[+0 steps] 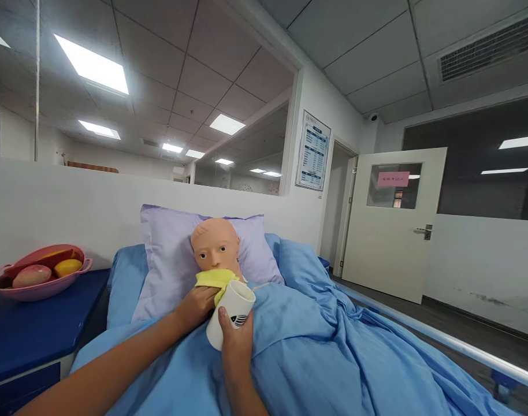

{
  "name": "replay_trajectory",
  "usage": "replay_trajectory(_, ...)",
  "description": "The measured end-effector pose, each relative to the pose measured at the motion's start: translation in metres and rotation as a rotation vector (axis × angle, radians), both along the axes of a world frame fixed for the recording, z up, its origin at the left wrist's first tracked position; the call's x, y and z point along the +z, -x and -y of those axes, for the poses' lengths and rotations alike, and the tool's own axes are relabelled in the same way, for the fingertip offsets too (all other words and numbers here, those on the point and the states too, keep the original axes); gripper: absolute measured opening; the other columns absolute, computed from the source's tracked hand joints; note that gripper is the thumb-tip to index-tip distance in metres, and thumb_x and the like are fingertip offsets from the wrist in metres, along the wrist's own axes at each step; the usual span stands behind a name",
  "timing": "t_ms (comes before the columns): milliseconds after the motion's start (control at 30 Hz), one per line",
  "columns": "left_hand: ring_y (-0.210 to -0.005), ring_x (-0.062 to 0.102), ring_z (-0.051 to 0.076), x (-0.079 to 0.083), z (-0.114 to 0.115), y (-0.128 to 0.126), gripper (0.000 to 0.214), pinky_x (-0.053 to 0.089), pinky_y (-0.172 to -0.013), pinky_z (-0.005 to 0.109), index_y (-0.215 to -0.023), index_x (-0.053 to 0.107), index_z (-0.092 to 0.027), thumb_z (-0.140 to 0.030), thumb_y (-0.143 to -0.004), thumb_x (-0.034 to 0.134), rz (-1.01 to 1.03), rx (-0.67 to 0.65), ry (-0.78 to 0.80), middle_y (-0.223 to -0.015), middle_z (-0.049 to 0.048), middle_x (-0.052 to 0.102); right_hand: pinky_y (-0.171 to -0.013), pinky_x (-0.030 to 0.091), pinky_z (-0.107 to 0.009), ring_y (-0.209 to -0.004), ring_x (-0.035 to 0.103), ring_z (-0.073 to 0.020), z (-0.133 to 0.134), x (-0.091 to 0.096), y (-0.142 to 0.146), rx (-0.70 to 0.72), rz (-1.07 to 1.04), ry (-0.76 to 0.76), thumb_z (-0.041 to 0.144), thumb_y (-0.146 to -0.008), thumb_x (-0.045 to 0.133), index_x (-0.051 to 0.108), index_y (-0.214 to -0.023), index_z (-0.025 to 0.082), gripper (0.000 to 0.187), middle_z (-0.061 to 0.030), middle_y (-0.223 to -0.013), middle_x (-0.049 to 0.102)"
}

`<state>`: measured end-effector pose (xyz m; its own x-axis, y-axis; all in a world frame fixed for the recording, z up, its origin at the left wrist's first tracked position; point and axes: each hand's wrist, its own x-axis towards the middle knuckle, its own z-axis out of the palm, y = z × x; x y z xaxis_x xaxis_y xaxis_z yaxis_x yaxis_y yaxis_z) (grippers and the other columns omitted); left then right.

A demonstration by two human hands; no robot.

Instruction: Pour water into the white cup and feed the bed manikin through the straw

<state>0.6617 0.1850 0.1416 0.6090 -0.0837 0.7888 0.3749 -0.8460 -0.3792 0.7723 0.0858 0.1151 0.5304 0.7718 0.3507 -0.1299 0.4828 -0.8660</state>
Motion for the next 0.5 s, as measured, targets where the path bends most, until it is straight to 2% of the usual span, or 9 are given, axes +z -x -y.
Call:
replay_trajectory(67, -0.082, 0.065, 0.018, -0.003, 0.004, 0.004, 0.02, 0.057, -0.077, 0.033, -0.099, 0.063, -0.012, -0.019, -0.095, 0.045, 0.05, -0.029, 0.051, -0.087, 0.0082, 0.07, -0.078, 0.053, -0.037, -0.091, 0.066, -0.0265, -0.002, -0.001, 0.0, -0.011, 0.0, -0.006, 0.052, -0.066, 0.074, 0.053, -0.123, 0.015, 0.071, -0.0089, -0.106, 0.07)
replay_trajectory(133, -0.081, 0.065, 0.018, 0.004, 0.01, 0.005, 0.02, 0.056, -0.075, 0.032, -0.093, 0.063, -0.012, -0.018, -0.094, 0.045, 0.064, -0.086, 0.09, -0.085, 0.0077, 0.069, -0.08, 0.053, -0.038, -0.091, 0.065, -0.0264, -0.004, -0.002, -0.001, -0.017, 0.003, -0.016, 0.052, -0.067, 0.074, 0.052, -0.123, 0.015, 0.071, -0.0093, -0.106, 0.069)
replay_trajectory(233, -0.105, 0.061, 0.02, 0.026, 0.015, 0.004, 0.024, 0.053, -0.091, 0.038, -0.106, 0.062, -0.013, -0.011, -0.094, 0.041, 0.066, -0.17, 0.093, -0.105, 0.0105, 0.069, -0.082, 0.052, -0.038, -0.094, 0.065, -0.0256, -0.006, -0.002, -0.001, -0.018, 0.01, -0.055, 0.05, -0.069, 0.072, 0.051, -0.123, 0.016, 0.067, -0.0096, -0.11, 0.068)
replay_trajectory(333, -0.125, 0.05, 0.022, 0.044, 0.012, -0.002, 0.031, 0.046, -0.104, 0.042, -0.117, 0.057, -0.012, -0.007, -0.093, 0.038, 0.06, -0.167, 0.032, -0.122, 0.0119, 0.063, -0.084, 0.052, -0.037, -0.096, 0.065, -0.0254, -0.005, -0.002, -0.001, -0.036, 0.002, -0.066, 0.048, -0.069, 0.072, 0.051, -0.123, 0.016, 0.066, -0.0097, -0.111, 0.068)
replay_trajectory(400, -0.118, 0.055, 0.023, 0.045, 0.006, -0.005, 0.027, 0.049, -0.1, 0.041, -0.112, 0.059, -0.01, -0.01, -0.094, 0.04, -0.001, -0.105, -0.013, -0.116, 0.0121, 0.066, -0.081, 0.053, -0.038, -0.091, 0.066, -0.0259, -0.004, -0.002, -0.001, -0.036, -0.003, -0.019, 0.05, -0.068, 0.073, 0.052, -0.121, 0.014, 0.067, -0.0094, -0.104, 0.069)
replay_trajectory(500, -0.092, 0.066, 0.021, 0.03, -0.004, -0.004, 0.023, 0.055, -0.086, 0.037, -0.102, 0.062, -0.011, -0.017, -0.095, 0.041, -0.112, -0.016, -0.038, -0.094, 0.0094, 0.07, -0.077, 0.053, -0.037, -0.088, 0.066, -0.0259, -0.002, -0.002, -0.001, -0.039, 0.023, 0.034, 0.054, -0.068, 0.072, 0.052, -0.123, 0.015, 0.07, -0.0083, -0.102, 0.07)
